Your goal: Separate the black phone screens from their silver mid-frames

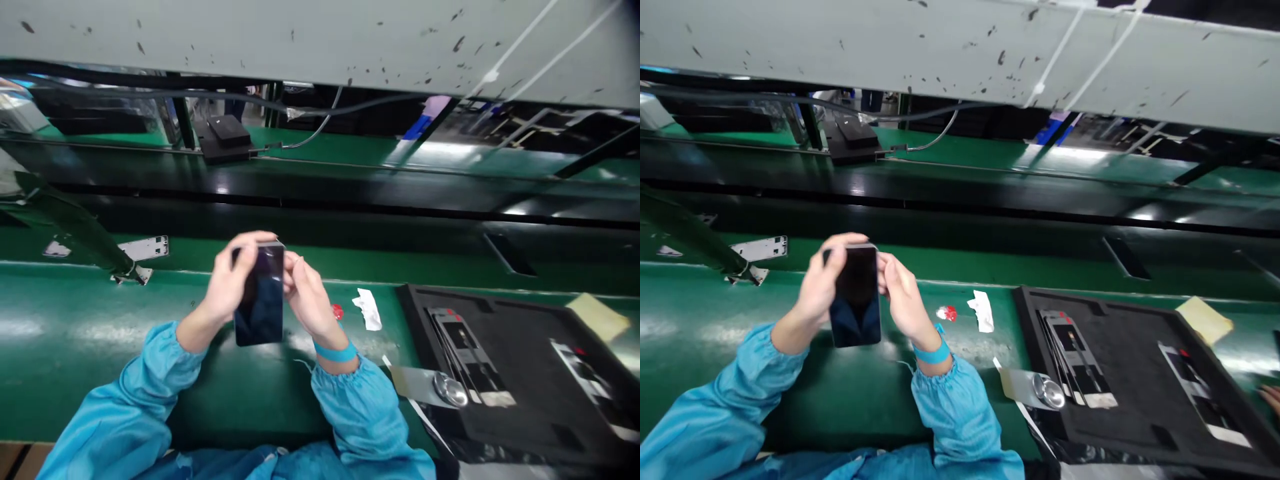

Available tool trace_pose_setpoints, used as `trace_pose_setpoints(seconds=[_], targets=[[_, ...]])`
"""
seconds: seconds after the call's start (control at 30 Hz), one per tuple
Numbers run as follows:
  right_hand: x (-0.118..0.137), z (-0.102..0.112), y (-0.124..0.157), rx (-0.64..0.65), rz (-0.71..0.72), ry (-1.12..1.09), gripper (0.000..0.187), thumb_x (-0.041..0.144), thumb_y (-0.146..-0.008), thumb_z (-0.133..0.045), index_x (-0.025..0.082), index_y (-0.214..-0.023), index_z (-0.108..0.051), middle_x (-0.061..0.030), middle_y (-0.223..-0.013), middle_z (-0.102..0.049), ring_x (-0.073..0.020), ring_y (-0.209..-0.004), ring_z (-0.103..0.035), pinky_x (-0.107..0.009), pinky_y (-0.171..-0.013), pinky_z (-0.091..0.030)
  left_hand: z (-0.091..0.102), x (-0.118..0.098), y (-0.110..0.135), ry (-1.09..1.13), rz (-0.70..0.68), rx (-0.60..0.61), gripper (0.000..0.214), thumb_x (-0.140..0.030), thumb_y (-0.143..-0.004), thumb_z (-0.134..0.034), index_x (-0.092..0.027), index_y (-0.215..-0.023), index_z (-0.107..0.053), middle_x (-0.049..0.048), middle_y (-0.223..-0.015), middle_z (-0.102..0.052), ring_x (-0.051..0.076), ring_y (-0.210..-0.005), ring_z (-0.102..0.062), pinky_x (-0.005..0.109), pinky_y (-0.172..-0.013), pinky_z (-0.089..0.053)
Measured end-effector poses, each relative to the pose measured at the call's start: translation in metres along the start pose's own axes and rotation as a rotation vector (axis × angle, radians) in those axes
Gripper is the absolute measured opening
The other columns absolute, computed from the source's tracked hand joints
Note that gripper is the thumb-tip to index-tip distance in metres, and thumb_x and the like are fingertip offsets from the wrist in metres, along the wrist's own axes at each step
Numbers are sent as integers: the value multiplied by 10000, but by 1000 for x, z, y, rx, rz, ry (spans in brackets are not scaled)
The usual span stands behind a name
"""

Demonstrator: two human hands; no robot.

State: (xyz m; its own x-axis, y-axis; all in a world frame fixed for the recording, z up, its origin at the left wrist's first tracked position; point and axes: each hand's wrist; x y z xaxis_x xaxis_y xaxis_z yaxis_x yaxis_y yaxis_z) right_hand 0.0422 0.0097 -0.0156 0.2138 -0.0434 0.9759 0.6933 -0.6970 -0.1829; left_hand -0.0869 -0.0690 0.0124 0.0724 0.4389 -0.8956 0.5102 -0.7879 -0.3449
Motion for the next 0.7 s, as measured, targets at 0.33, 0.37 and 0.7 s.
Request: trace_pose_setpoints(seconds=[0.33, 0.37, 0.7], targets=[[-4, -3, 9, 526, -139, 135, 765, 852, -1016, -440, 203, -639, -589, 1, -560, -545, -123, -504, -498, -265, -514, -404, 25, -39, -24, 395, 135, -337, 400, -510, -1172, -317, -229, -1236, -594, 45, -892, -797, 174, -709, -789, 293, -671, -671], [-5, -3, 9, 516, -122, 141, 767, 840, -1022, -443, 209, -602, -561, 11, -532, -509, -114, -487, -455, -265, -500, -366, 23, -38, -23, 394, 143, -339, 384, -503, -1170, -333, -229, -1234, -595, 39, -883, -790, 171, -702, -787, 289, -669, -670], [-30, -21, 14, 343, -177, -25, 771, 851, -881, -674, 233, -465, -475, 32, -401, -428, -87, -370, -344, -273, -428, -268, 11, -38, -13, 414, 28, -388, 287, -488, -1155, -454, -264, -1301, -562, 28, -946, -763, 153, -760, -752, 271, -693, -643]])
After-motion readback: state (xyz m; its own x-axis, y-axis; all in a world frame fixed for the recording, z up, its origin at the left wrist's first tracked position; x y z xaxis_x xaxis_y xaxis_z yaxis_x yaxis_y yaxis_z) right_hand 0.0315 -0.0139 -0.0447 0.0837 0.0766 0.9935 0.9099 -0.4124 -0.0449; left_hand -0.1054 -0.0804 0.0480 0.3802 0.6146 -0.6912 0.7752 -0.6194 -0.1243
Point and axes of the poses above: each hand's wrist, its own y-axis away from the middle knuckle, its own z-axis out of the back of the hand, x = y × z
